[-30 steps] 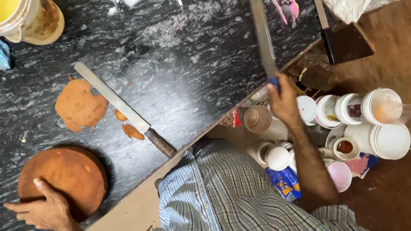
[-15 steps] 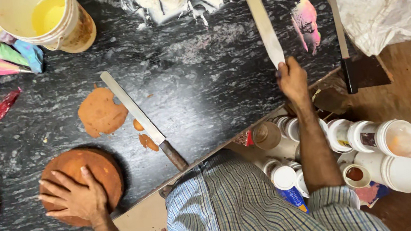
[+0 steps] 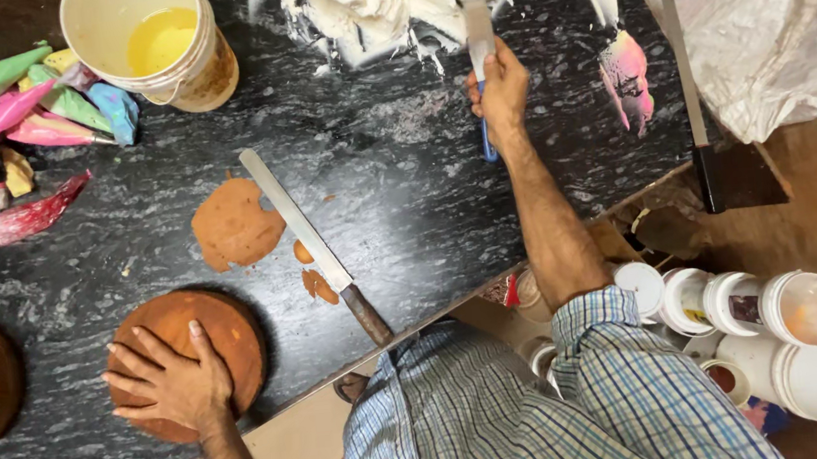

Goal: The person prepares round cake layers by trimming the edges and top with a long knife, then applying white frosting to the top of one layer with a spatula and placing another layer on top.

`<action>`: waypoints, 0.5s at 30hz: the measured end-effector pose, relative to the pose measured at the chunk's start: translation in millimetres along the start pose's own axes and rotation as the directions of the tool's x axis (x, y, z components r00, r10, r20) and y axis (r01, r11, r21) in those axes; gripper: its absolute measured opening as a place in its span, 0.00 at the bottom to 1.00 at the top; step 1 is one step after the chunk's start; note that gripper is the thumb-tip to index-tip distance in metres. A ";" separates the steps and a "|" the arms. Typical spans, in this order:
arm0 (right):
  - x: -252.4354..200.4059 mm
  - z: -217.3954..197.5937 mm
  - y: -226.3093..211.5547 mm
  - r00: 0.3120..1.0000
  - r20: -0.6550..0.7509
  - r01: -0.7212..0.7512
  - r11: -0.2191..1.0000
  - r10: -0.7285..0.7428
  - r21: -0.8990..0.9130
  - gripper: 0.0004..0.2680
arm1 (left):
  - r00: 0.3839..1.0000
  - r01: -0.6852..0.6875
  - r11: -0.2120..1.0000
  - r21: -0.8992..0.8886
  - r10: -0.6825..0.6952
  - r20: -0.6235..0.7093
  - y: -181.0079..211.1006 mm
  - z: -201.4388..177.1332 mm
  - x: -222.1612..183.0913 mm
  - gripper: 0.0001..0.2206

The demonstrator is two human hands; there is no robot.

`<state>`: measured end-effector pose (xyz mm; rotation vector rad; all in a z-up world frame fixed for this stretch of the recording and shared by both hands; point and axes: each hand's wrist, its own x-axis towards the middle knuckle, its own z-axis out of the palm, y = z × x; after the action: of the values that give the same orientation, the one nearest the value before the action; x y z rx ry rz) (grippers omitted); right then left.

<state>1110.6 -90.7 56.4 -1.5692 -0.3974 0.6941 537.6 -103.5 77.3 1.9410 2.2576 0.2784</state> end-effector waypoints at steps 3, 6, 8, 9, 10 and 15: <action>-5.7 -10.0 -28.7 0.999 0.042 0.008 0.996 -0.012 0.088 0.15 | 1.000 -0.013 1.000 0.000 0.013 -0.021 -1.3 3.1 0.2 0.38; -16.2 -18.1 -71.7 0.954 0.285 -0.110 0.992 0.088 0.063 0.16 | 0.999 -0.023 1.000 0.011 0.023 -0.031 -7.4 3.9 -0.5 0.38; -38.4 -26.2 -93.2 0.912 0.403 -0.155 0.974 0.077 0.165 0.15 | 0.999 -0.044 0.999 0.017 0.044 -0.025 -8.2 3.4 0.4 0.38; -54.9 -37.7 -101.2 0.915 0.395 -0.156 0.974 0.081 0.163 0.15 | 0.999 -0.034 0.999 0.003 0.034 -0.020 -7.5 2.7 1.9 0.38; -83.3 -55.1 -101.6 0.939 0.344 -0.052 0.995 0.021 0.082 0.16 | 1.000 -0.023 1.000 -0.003 0.023 -0.009 -9.5 1.1 1.0 0.38; -214.4 -134.1 -60.1 0.745 0.310 0.625 0.456 -0.590 -0.634 0.15 | 1.000 0.003 1.000 0.027 -0.003 0.012 -6.5 2.0 -0.3 0.38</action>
<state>1043.4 -320.3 157.9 -1.9348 -1.3324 -0.0462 531.8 -104.7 73.8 1.9467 2.2680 0.2363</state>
